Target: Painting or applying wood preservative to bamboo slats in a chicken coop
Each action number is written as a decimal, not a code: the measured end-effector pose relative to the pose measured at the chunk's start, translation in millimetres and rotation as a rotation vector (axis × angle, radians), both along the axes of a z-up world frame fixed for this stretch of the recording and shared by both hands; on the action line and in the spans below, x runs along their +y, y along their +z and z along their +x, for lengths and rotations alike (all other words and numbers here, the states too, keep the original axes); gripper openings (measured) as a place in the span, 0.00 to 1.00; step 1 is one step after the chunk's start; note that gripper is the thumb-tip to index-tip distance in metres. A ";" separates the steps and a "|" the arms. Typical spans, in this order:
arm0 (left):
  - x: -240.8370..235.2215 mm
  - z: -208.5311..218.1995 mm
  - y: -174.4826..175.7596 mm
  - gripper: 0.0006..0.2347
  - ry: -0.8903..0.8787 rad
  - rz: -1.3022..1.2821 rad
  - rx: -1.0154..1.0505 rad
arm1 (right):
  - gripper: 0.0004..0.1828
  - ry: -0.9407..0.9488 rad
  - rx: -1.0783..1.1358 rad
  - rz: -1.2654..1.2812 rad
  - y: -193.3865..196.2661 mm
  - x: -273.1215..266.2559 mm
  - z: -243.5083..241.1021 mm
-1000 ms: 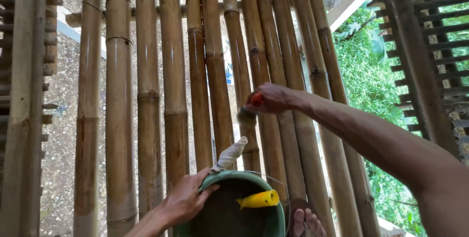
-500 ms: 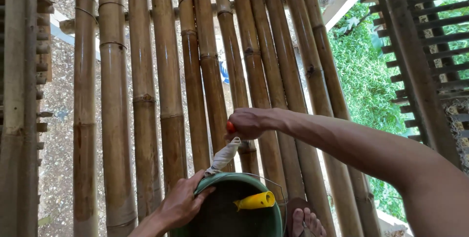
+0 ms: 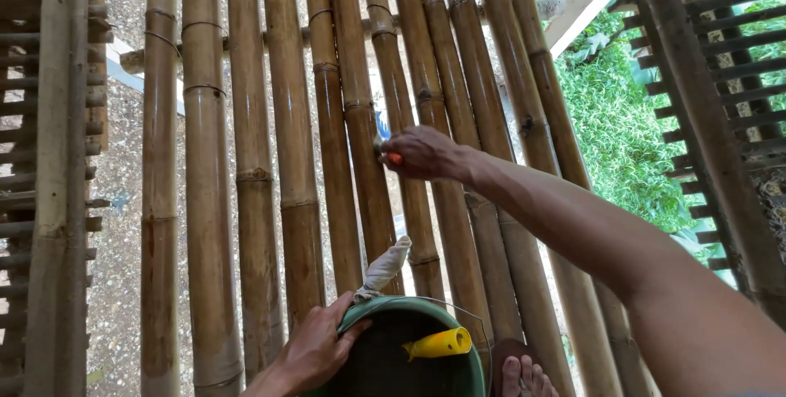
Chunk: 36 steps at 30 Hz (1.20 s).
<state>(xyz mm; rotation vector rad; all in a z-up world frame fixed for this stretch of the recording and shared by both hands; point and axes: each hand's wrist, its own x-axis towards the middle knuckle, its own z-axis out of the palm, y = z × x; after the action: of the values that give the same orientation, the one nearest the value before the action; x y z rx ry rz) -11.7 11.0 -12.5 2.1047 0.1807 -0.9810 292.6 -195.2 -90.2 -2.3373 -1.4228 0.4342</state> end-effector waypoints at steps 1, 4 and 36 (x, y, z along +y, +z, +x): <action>1.0 -0.4 -1.6 0.10 0.000 -0.001 0.004 | 0.14 0.000 0.004 -0.001 2.2 -2.1 -9.7; 2.2 -1.6 -2.0 0.07 0.001 -0.007 -0.016 | 0.26 -0.029 0.359 -0.060 13.2 -9.9 -34.0; -0.6 -0.9 -3.2 0.07 0.004 -0.012 -0.127 | 0.13 -0.058 0.464 -0.200 33.9 -65.2 -21.1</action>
<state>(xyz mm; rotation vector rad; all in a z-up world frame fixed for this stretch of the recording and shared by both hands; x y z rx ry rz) -12.6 10.3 -15.7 2.1470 0.1147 -0.8410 271.4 -260.4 -56.3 -2.2164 -1.1281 1.0639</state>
